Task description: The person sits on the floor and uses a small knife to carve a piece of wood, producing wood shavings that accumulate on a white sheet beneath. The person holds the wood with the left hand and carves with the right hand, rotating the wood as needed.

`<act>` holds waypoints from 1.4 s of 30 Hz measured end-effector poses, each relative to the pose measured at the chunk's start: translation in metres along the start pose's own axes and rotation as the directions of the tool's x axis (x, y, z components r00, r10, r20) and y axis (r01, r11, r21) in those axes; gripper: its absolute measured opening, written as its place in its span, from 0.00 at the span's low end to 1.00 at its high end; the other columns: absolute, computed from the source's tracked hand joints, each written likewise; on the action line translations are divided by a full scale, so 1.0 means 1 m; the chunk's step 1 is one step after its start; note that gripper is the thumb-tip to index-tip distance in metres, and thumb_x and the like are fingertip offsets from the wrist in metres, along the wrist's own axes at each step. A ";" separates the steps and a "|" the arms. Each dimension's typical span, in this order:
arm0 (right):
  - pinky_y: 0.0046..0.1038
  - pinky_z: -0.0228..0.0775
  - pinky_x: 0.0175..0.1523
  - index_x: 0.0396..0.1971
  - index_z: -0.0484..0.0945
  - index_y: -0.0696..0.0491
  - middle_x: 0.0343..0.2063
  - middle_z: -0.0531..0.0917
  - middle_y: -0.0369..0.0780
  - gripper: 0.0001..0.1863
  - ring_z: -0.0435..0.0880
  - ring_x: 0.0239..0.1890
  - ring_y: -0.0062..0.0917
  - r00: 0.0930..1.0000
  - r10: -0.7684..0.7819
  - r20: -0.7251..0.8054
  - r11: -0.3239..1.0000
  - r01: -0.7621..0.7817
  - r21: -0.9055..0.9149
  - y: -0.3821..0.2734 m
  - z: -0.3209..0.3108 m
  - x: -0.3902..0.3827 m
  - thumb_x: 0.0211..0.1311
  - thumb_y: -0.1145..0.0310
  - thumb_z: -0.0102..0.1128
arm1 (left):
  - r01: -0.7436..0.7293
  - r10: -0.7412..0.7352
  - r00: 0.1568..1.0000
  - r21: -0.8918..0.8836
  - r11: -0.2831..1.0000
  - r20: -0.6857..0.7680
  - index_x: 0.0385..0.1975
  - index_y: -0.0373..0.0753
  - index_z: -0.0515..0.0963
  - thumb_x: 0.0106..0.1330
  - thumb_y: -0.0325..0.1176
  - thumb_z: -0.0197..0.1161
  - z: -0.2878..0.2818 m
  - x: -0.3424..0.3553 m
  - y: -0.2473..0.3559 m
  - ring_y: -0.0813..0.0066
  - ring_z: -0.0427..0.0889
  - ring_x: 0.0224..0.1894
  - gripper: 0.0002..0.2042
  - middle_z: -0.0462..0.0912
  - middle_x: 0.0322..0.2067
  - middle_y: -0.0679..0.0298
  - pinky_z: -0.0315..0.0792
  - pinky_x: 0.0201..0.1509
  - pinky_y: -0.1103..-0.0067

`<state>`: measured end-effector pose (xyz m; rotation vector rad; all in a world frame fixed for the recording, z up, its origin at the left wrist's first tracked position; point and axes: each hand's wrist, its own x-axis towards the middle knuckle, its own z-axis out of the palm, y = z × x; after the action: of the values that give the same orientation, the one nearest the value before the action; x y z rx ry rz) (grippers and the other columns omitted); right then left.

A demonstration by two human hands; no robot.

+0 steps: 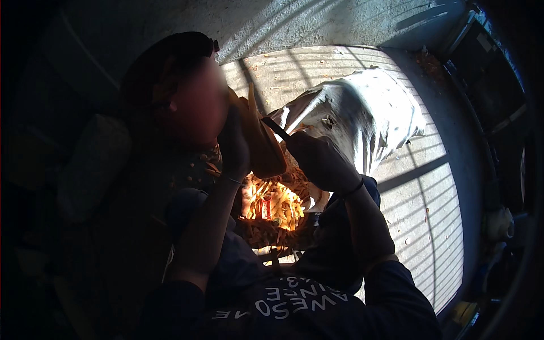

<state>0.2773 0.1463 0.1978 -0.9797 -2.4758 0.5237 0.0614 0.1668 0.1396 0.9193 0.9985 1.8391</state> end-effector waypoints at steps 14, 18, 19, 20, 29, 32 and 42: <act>0.39 0.76 0.38 0.44 0.73 0.60 0.34 0.77 0.48 0.12 0.83 0.30 0.42 0.988 -0.118 -0.096 0.989 0.108 -0.105 -0.008 0.005 0.005 0.60 0.75 0.53 | -0.222 0.223 0.974 0.425 0.878 0.048 0.46 0.29 0.79 0.80 0.39 0.49 -0.011 0.007 -0.008 0.78 0.81 0.42 0.18 0.84 0.38 0.58 0.73 0.45 0.76; 0.40 0.74 0.40 0.46 0.76 0.58 0.37 0.80 0.47 0.12 0.82 0.36 0.46 0.992 -0.079 -0.100 0.997 0.076 -0.033 -0.013 0.004 0.006 0.62 0.77 0.56 | -0.252 0.251 0.966 0.444 0.860 0.061 0.46 0.29 0.78 0.80 0.38 0.49 -0.007 0.009 0.004 0.78 0.80 0.42 0.17 0.83 0.38 0.58 0.73 0.46 0.77; 0.40 0.74 0.39 0.47 0.76 0.58 0.37 0.80 0.47 0.13 0.82 0.36 0.46 0.995 -0.048 -0.093 0.999 0.049 0.007 -0.013 0.004 0.006 0.62 0.77 0.56 | 0.043 -0.032 0.999 0.329 0.943 -0.041 0.46 0.31 0.78 0.79 0.38 0.51 -0.002 0.012 0.018 0.79 0.80 0.43 0.15 0.83 0.38 0.60 0.73 0.47 0.77; 0.40 0.74 0.39 0.47 0.76 0.58 0.37 0.80 0.47 0.13 0.82 0.36 0.46 0.995 -0.048 -0.092 0.999 0.049 0.007 -0.013 0.004 0.006 0.62 0.77 0.56 | 0.333 -0.319 0.942 0.184 0.925 -0.104 0.46 0.32 0.78 0.78 0.38 0.53 0.002 0.012 0.029 0.80 0.79 0.43 0.14 0.82 0.39 0.62 0.72 0.47 0.78; 0.43 0.73 0.36 0.42 0.75 0.58 0.33 0.80 0.46 0.10 0.81 0.31 0.47 0.993 -0.049 -0.106 0.998 0.054 0.040 -0.016 0.006 0.009 0.61 0.78 0.55 | 0.007 -0.012 0.998 0.067 0.998 0.068 0.47 0.35 0.78 0.73 0.39 0.62 0.007 -0.003 0.018 0.83 0.78 0.43 0.14 0.81 0.39 0.68 0.70 0.49 0.80; 0.40 0.76 0.39 0.41 0.74 0.59 0.35 0.77 0.47 0.09 0.83 0.33 0.41 0.997 -0.025 -0.071 0.997 0.020 -0.069 -0.011 0.001 0.010 0.61 0.75 0.55 | -0.150 0.142 0.988 0.194 0.969 0.057 0.48 0.35 0.79 0.73 0.39 0.62 0.010 -0.006 0.018 0.82 0.78 0.43 0.14 0.82 0.39 0.67 0.71 0.49 0.80; 0.41 0.74 0.40 0.43 0.76 0.56 0.36 0.80 0.47 0.08 0.82 0.38 0.49 0.986 0.026 -0.167 0.996 -0.011 0.091 0.000 0.008 0.009 0.65 0.78 0.53 | 0.030 -0.041 0.987 0.073 0.997 0.155 0.49 0.36 0.80 0.74 0.36 0.61 0.006 -0.010 0.015 0.85 0.76 0.42 0.12 0.81 0.40 0.71 0.71 0.51 0.81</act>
<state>0.2676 0.1507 0.1938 -0.9712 -2.2764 0.5305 0.0653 0.1543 0.1537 1.0647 0.9805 1.6831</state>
